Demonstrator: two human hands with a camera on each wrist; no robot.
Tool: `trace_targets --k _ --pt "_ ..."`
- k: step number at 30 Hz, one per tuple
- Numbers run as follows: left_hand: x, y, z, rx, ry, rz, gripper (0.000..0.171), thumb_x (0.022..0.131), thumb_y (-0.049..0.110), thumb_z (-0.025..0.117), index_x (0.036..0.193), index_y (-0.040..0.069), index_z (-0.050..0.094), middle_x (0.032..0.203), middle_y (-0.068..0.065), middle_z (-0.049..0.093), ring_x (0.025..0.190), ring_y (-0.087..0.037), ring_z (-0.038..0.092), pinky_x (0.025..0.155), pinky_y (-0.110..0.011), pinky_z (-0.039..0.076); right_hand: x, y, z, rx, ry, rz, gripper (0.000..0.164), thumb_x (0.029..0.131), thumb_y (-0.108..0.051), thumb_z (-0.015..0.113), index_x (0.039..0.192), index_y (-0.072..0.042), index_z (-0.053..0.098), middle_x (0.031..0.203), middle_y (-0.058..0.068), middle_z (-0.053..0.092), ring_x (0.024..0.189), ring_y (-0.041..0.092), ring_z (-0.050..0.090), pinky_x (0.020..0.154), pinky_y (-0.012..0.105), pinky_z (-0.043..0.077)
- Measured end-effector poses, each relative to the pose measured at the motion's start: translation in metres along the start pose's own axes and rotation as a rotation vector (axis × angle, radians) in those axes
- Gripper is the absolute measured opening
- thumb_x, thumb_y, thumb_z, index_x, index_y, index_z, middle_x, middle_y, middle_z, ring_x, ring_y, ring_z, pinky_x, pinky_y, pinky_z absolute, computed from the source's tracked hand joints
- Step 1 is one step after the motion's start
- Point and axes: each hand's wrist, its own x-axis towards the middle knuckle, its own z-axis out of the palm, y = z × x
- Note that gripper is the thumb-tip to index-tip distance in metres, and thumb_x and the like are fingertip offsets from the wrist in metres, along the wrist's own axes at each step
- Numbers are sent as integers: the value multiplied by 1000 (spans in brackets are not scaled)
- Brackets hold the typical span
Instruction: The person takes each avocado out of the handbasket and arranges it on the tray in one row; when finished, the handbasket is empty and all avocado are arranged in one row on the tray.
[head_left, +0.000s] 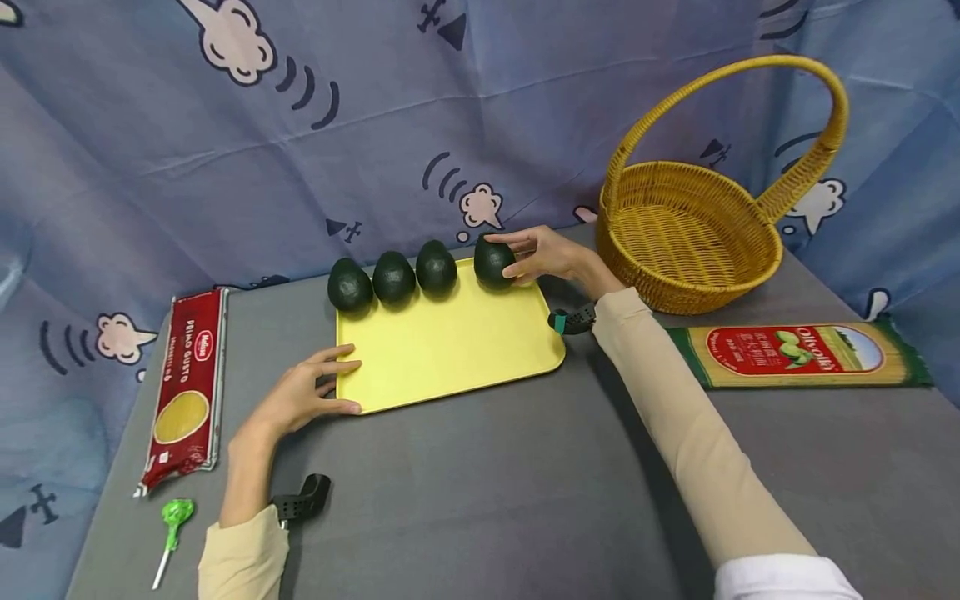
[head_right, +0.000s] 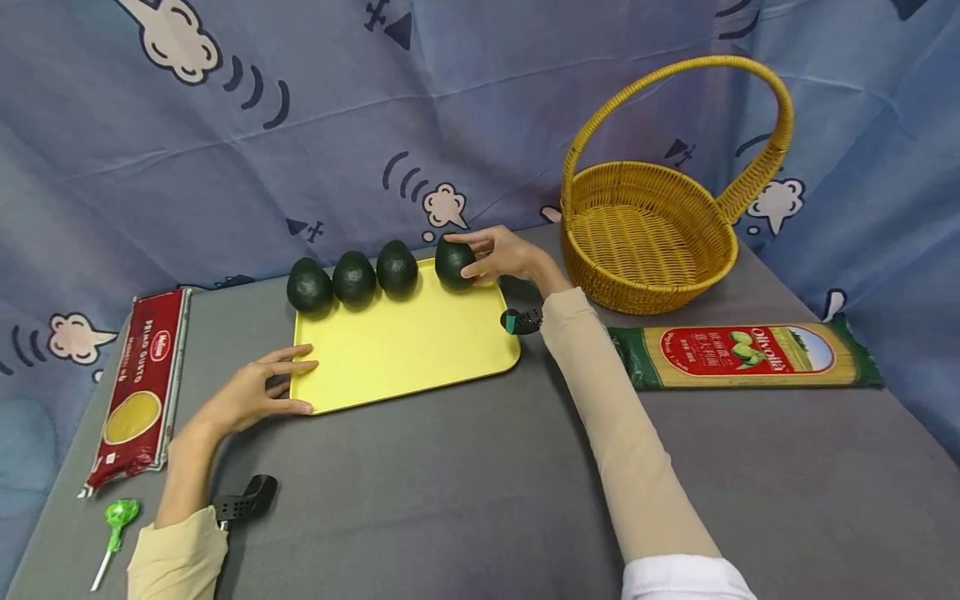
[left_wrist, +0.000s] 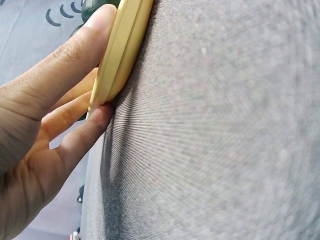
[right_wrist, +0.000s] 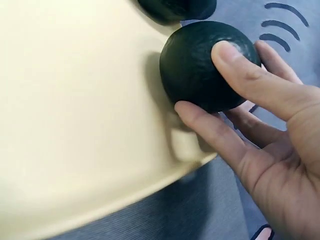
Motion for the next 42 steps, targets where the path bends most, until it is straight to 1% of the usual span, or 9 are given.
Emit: trace_targets --k 3,7,9,10,15,21,28,34,42 --pt "1 1 1 0 -2 9 65 75 12 81 131 -7 54 150 -20 32 136 -41 31 103 -41 46 2 -5 0 -10 13 28 70 87 5 66 148 -19 40 140 23 43 114 34 56 88 45 58" --pt "3 2 3 -8 -4 22 65 76 12 81 131 -8 54 150 -21 32 136 -41 31 104 -42 45 0 -5 -1 24 25 32 71 88 5 64 149 -18 36 151 23 26 135 35 36 89 45 57" --pt "3 3 3 -5 -2 26 65 75 11 82 131 -8 54 150 -21 32 136 -41 31 104 -42 45 -1 -4 -3 40 35 20 70 89 5 64 149 -16 36 155 20 19 140 32 26 89 45 57" --pt "4 3 3 -1 -1 27 66 75 12 82 131 -8 54 150 -21 33 136 -41 31 103 -42 46 -2 -2 -3 47 41 14 69 89 4 64 149 -16 37 155 19 19 142 31 24 89 44 57" --pt "5 4 1 12 -5 23 66 75 11 82 132 -7 54 150 -20 32 136 -40 31 104 -41 46 -1 5 -5 72 45 -24 67 89 4 63 149 -14 37 154 16 23 141 28 26 91 43 57" --pt "5 3 2 5 -17 13 65 76 13 81 132 -7 54 150 -21 31 136 -42 30 104 -43 46 4 9 2 127 42 -43 66 89 6 62 148 -12 38 152 18 25 132 34 40 90 43 57" --pt "3 2 3 -26 -20 5 66 76 12 81 132 -8 53 150 -21 31 137 -42 28 105 -43 44 7 12 11 194 13 -58 66 90 6 61 148 -11 37 153 15 24 139 28 30 95 46 54" --pt "3 1 3 -18 -15 11 67 76 13 81 133 -7 53 151 -21 31 137 -42 28 105 -42 44 6 10 14 220 21 -52 66 89 7 62 148 -12 38 153 16 27 133 33 39 95 47 53" --pt "2 -1 3 -12 -15 11 67 75 12 81 133 -7 53 151 -20 31 138 -40 28 105 -41 44 5 11 12 236 19 -50 67 89 7 61 148 -12 37 153 15 28 132 35 42 96 48 53"
